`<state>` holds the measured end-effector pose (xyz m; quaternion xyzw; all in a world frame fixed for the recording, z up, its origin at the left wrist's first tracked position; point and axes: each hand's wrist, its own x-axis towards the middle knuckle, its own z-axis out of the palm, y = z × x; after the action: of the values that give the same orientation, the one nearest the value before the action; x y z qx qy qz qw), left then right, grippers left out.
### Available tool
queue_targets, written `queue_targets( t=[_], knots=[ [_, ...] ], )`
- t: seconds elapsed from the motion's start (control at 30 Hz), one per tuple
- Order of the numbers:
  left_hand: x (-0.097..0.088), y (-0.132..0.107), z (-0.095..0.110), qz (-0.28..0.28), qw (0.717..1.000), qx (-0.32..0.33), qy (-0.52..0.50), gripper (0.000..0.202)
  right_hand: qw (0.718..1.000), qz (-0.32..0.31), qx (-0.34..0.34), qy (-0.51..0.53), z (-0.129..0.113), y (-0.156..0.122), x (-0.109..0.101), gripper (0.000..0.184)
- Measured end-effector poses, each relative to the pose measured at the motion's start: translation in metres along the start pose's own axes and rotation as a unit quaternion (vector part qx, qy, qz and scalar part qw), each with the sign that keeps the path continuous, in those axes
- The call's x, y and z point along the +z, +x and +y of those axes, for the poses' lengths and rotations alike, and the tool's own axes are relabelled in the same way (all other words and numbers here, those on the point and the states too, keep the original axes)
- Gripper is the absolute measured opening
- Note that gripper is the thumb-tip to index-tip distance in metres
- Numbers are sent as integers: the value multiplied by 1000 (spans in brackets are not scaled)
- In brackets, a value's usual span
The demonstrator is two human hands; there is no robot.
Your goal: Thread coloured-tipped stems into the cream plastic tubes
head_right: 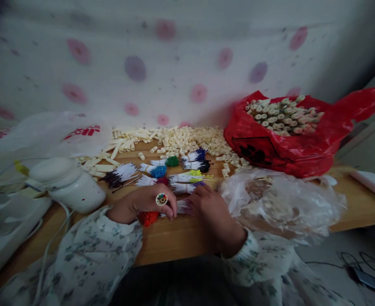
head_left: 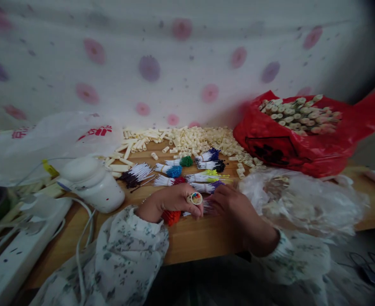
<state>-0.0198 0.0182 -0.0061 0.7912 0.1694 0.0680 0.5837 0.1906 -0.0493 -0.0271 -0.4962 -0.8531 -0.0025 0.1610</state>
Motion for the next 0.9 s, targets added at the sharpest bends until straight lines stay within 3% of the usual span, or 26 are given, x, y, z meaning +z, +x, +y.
queue_targets(
  t=[0.2, 0.47, 0.63, 0.73, 0.8, 0.83, 0.9],
  knots=[
    [0, 3, -6, -13, 1000, -18, -5, 10, 995, -45, -22, -85, -2, 6, -4, 9],
    [1, 2, -2, -6, 998, -69, -11, 12, 990, -41, -29, -135, -3, 7, -12, 10],
    [3, 3, 1, -11, 997, -79, -15, 13, 994, -29, 22, -106, 22, -3, -34, 15],
    [5, 4, 0, 4, 996, -82, -41, 18, 996, -33, 84, -4, 45, -12, -53, 15],
    [6, 4, -1, 12, 995, -77, -61, 24, 981, 47, 120, 144, 53, -16, -65, 11],
    [6, 3, 0, 14, 995, -71, -64, 26, 957, 108, 133, 235, 54, -16, -71, 8],
    [6, 2, 2, 32, 996, -58, -56, 28, 876, 218, 121, 414, 52, -13, -79, 5]
  ],
)
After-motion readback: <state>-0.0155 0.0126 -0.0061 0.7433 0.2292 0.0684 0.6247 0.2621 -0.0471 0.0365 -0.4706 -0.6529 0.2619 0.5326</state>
